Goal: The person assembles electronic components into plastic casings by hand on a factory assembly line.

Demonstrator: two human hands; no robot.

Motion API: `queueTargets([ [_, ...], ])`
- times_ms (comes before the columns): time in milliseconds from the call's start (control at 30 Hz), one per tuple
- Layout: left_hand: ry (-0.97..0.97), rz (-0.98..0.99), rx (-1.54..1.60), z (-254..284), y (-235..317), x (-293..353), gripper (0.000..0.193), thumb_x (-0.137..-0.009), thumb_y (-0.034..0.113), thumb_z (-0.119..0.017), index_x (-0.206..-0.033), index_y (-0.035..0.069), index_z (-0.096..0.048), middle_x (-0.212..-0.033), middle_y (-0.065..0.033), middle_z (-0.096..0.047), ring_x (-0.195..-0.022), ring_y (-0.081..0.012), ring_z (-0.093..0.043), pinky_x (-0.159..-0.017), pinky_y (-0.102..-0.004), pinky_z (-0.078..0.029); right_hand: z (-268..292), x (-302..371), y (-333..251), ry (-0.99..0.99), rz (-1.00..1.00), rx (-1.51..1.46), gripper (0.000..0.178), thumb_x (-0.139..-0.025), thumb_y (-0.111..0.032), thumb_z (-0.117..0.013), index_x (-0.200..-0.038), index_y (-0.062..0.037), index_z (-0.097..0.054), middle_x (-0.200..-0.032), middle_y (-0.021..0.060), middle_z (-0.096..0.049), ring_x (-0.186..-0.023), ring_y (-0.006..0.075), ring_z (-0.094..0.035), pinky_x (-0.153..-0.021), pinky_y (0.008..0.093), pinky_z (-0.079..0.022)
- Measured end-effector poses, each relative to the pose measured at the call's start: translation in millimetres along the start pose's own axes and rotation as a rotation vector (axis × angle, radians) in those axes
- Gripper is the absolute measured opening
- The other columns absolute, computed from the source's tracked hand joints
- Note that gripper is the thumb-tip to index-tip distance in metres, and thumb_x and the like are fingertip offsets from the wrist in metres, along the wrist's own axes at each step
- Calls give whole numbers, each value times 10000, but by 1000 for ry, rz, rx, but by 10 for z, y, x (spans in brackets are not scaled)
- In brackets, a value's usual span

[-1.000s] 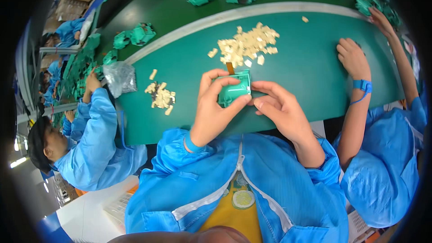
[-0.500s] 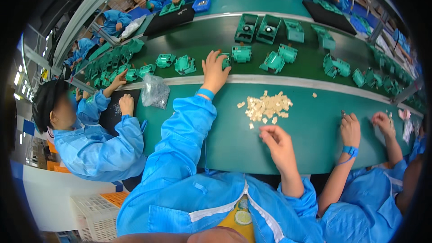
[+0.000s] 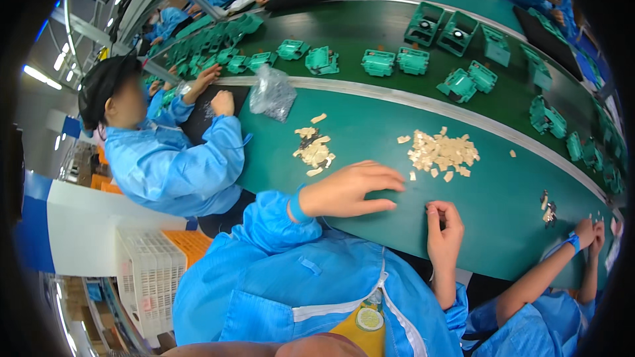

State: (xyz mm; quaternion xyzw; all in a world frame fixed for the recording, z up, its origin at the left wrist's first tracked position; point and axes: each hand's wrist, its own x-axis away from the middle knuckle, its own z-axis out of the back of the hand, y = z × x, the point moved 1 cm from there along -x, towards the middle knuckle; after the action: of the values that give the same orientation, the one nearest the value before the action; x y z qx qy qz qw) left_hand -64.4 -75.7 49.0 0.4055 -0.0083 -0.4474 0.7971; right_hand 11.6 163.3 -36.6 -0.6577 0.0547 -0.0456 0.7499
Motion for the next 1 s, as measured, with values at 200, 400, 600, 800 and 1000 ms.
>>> queueTargets([
  [200, 564, 687, -507, 436, -601, 685, 133, -853, 119, -702, -935, 17, -726, -968, -157, -674, -879, -325, -662, -775, -430, -537, -27, 5, -87, -5, 121, 219, 108, -977, -68, -600, -959, 28, -646, -887, 55, -644, -782, 106, -583, -717, 248, -473],
  [400, 564, 856, -607, 629, -1291, 670, 266, -816, 231, -765, -939, -2, -725, -871, -154, -669, -858, -319, -657, -764, -427, -528, -19, 46, -97, 18, 107, 220, 80, -946, -28, -606, -936, 39, -650, -867, 92, -647, -749, 153, -603, -713, 275, -494],
  [600, 427, 903, -390, 681, -1295, 518, 241, -858, 251, -740, -875, 11, -722, -804, -147, -704, -877, -316, -683, -763, -424, -541, 11, 42, -58, 55, 137, 209, 77, -940, -26, -612, -934, 41, -650, -862, 95, -650, -739, 154, -602, -704, 277, -494],
  [800, 578, 866, -269, 685, -1064, 585, 199, -852, 185, -721, -895, -9, -729, -787, -140, -734, -702, -297, -719, -664, -368, -558, 48, 25, -69, 36, 115, 239, 76, -936, -28, -614, -938, 39, -651, -863, 97, -648, -742, 157, -600, -709, 280, -494],
  [1000, 535, 873, -379, 737, -834, 493, 171, -846, 167, -727, -889, 2, -733, -847, -159, -715, -723, -231, -692, -660, -360, -546, 88, 32, -83, 29, 104, 246, 83, -942, -40, -622, -960, 34, -655, -887, 89, -661, -758, 146, -615, -716, 272, -498],
])
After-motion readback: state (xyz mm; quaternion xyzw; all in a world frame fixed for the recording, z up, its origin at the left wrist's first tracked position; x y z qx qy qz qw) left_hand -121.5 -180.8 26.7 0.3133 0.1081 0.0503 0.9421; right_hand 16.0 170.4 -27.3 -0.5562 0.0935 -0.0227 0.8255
